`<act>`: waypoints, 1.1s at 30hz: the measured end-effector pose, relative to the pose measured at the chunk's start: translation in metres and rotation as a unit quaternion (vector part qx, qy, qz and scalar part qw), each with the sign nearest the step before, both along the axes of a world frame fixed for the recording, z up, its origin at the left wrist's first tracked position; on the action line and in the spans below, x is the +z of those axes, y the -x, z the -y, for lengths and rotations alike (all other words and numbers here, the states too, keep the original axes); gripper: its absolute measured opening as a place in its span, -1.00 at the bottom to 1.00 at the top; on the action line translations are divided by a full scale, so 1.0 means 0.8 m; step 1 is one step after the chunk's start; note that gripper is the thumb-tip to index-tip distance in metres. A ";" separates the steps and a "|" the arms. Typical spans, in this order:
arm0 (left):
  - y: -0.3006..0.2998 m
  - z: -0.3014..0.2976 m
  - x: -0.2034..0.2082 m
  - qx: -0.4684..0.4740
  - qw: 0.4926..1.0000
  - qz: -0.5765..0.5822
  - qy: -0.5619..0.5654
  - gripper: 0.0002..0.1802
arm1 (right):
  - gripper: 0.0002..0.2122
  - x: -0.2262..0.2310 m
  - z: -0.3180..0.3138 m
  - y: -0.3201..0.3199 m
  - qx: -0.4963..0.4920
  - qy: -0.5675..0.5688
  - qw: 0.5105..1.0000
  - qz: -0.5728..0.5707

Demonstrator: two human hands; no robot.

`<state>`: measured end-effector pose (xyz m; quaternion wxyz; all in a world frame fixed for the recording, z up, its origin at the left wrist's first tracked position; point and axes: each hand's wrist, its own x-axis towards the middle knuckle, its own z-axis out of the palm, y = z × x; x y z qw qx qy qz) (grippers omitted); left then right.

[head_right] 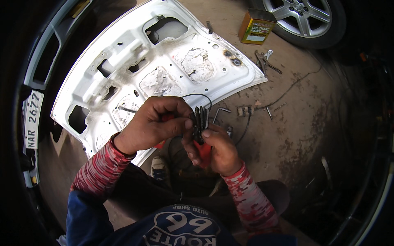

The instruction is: The person is repairing a white car door panel by hammering out dents and using a power tool to grind or smooth the surface. They handle a hammer, a power tool, and the door panel itself.

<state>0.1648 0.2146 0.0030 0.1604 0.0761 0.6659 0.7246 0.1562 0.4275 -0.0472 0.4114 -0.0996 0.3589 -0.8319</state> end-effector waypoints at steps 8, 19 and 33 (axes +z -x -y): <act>-0.001 0.001 0.002 0.042 0.998 -0.043 -0.010 -0.93 | -0.55 -0.002 0.000 0.001 0.017 0.021 1.000 -0.011; 0.013 0.020 0.003 0.143 0.952 0.153 -0.224 -0.84 | -0.63 0.000 0.005 0.002 -0.018 0.003 1.000 0.017; 0.020 0.019 -0.003 0.230 0.908 0.239 -0.257 -0.86 | -0.72 0.003 -0.002 0.009 -0.141 -0.144 0.961 -0.191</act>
